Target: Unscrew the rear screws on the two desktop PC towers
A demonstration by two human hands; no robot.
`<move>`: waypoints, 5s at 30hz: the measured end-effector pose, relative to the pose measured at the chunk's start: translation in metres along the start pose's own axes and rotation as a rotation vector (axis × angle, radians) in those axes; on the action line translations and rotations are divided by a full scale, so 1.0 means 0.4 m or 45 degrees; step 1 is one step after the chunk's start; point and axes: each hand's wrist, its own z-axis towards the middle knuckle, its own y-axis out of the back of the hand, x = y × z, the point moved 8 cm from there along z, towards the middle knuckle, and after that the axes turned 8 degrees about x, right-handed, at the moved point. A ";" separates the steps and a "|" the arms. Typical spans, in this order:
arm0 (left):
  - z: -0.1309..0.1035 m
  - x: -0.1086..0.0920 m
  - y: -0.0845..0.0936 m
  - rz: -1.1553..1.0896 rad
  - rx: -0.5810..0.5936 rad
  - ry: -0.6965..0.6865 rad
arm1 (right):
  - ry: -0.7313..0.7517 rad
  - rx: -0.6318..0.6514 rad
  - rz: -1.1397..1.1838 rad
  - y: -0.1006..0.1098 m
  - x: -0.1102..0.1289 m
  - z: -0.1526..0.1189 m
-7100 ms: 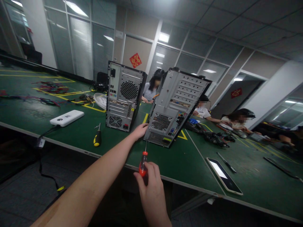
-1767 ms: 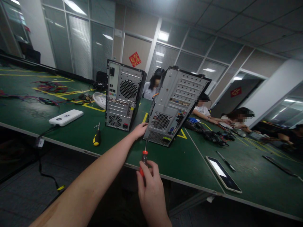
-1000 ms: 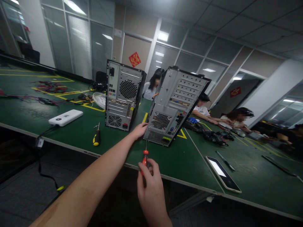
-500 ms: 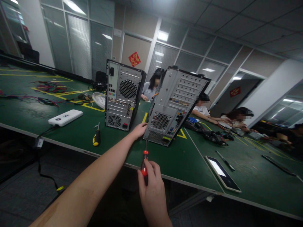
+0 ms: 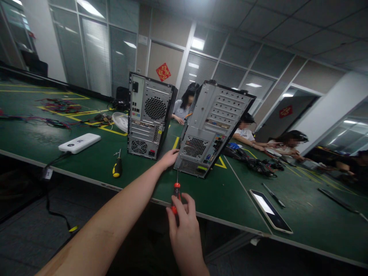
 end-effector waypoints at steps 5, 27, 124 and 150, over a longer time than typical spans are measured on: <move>-0.005 0.001 0.004 -0.007 -0.015 0.020 | 0.067 0.019 -0.022 -0.007 0.012 -0.001; 0.004 0.011 0.003 -0.026 -0.015 0.006 | -0.024 0.055 0.000 -0.015 -0.001 -0.002; -0.009 -0.005 0.007 0.052 -0.005 0.026 | 0.079 0.132 -0.092 -0.035 0.018 -0.004; -0.012 -0.016 0.003 -0.003 -0.017 0.009 | 0.179 0.102 -0.255 -0.022 0.031 -0.002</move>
